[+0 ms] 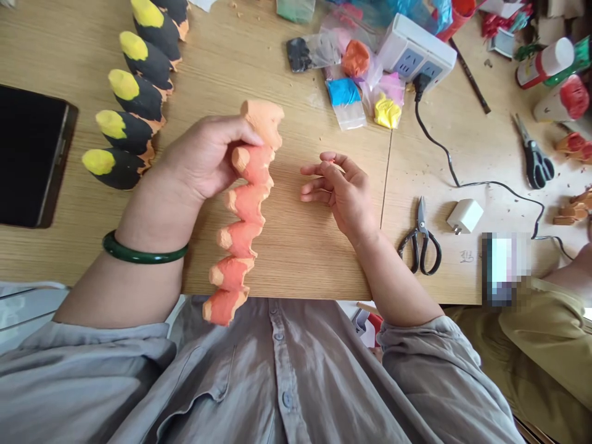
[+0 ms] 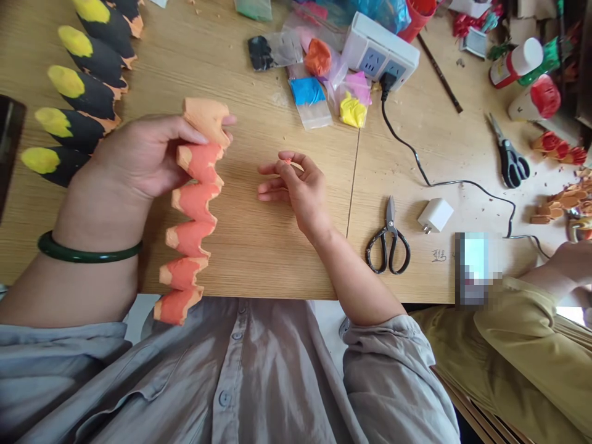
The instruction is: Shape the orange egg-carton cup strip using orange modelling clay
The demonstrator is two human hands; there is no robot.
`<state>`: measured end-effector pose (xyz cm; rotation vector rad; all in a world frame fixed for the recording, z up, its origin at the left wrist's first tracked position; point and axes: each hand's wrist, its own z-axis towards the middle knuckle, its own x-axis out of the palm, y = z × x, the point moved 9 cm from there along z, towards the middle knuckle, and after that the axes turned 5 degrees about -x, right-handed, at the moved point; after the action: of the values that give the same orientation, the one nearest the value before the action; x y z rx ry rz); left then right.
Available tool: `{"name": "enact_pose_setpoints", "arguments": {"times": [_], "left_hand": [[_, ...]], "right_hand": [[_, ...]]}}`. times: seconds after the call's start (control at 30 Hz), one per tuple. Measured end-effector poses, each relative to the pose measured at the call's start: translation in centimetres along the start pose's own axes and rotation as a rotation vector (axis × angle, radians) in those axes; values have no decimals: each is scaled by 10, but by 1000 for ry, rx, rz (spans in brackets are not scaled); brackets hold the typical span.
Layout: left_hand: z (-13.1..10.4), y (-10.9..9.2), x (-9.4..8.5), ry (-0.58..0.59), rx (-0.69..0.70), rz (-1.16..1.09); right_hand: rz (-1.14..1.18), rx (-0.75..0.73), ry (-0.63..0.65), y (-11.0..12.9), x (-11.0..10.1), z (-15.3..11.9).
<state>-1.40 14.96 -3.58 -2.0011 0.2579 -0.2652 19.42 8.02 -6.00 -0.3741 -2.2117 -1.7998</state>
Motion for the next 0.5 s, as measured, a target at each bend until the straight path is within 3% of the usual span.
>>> {"name": "enact_pose_setpoints", "arguments": {"times": [0.13,0.33,0.5], "left_hand": [[17,7,-14,-70,63,-48],[19,7,-2,-180,283,-39],[10,2,-4,-304,456,275]], "right_hand": [[-13,-3,61,1,7,2],[41,-63,85,3,7,6],[-52,-122,56,9,9,3]]}}
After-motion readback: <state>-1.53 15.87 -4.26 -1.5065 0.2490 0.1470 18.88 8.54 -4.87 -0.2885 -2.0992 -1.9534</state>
